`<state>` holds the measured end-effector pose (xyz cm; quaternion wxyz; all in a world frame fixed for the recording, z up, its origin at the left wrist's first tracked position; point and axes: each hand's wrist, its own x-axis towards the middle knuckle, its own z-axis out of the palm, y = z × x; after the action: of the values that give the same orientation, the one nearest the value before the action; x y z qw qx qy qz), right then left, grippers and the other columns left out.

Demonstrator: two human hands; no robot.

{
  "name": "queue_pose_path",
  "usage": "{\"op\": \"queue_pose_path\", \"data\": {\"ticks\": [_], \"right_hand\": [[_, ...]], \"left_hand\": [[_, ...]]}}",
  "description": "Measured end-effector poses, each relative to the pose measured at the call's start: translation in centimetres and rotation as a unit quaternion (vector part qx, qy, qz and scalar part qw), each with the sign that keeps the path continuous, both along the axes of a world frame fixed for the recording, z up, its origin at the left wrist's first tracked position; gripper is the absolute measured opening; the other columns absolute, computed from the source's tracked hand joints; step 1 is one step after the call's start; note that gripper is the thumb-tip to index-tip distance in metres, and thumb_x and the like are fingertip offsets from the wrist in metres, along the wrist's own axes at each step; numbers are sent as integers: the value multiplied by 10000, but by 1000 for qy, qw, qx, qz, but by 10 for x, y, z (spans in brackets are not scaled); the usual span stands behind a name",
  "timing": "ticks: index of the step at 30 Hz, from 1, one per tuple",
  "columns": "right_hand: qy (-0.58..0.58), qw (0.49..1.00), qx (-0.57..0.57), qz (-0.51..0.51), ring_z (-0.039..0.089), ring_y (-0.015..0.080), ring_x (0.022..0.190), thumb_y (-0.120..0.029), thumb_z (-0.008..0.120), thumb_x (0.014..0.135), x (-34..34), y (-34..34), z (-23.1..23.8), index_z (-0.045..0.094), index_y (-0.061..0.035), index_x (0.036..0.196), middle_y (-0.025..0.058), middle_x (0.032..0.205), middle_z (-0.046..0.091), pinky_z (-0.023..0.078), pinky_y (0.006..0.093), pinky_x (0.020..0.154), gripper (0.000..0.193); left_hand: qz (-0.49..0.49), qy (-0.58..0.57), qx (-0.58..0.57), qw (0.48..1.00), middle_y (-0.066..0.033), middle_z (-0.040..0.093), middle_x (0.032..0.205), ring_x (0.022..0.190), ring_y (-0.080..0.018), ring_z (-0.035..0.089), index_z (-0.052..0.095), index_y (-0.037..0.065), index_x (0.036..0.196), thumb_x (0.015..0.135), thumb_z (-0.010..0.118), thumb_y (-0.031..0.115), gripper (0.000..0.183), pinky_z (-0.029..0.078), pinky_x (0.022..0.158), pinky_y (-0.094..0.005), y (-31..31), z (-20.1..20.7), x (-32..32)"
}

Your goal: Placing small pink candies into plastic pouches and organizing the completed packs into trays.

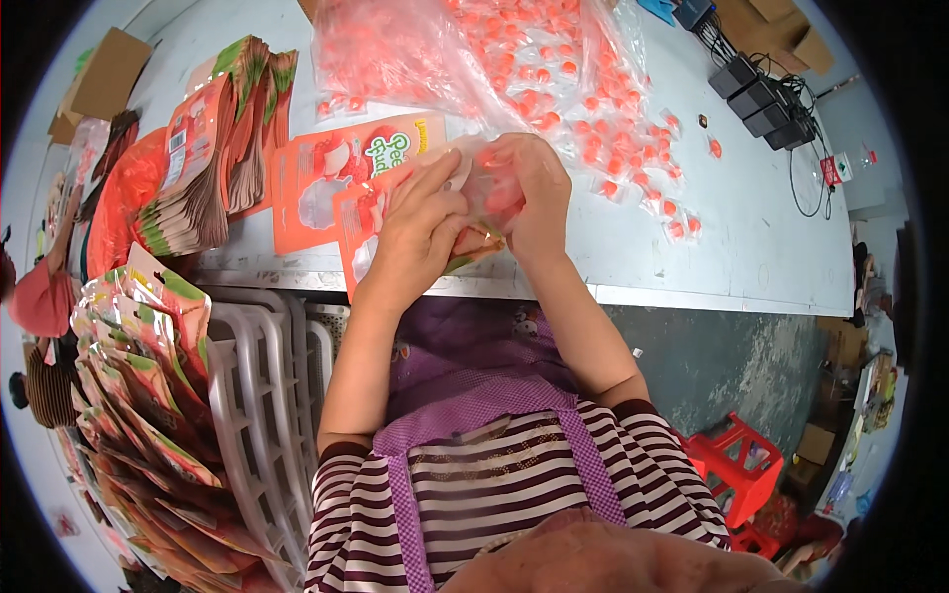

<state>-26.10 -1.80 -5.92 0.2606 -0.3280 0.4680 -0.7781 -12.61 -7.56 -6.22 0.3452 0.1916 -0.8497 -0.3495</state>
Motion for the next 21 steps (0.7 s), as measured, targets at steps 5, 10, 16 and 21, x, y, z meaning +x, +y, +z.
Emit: {"op": "queue_pose_path", "data": {"ticks": [5,10,16,21], "right_hand": [[69,997,-17,20,524,144,868,-288,406,959,2,6,-5,569,9,866,95,979,555,422,286,801,351],[-15,999,2,35,522,170,903,-250,404,954,6,12,-13,572,14,890,111,975,558,418,297,817,319],[270,963,-11,-4,539,125,889,-133,471,908,0,19,-17,578,1,942,62,953,567,430,241,771,175],[20,990,122,71,517,79,894,-146,529,914,3,20,-12,551,-41,995,33,1010,549,437,229,758,135]], "left_hand": [[13,21,-4,1000,-184,492,1269,1183,-349,445,576,45,865,785,594,55,83,315,998,-434,-4,2,1],[-5,4,-23,1000,-170,510,1231,1157,-353,452,564,34,849,782,592,55,76,297,1010,-453,-3,-2,1],[-2,10,-45,999,-168,517,1230,1163,-349,453,568,28,862,773,591,32,91,318,1000,-428,-1,5,0],[16,27,-21,999,-168,542,1209,1137,-343,491,573,25,873,768,599,7,109,364,968,-401,-1,-1,2]]}}
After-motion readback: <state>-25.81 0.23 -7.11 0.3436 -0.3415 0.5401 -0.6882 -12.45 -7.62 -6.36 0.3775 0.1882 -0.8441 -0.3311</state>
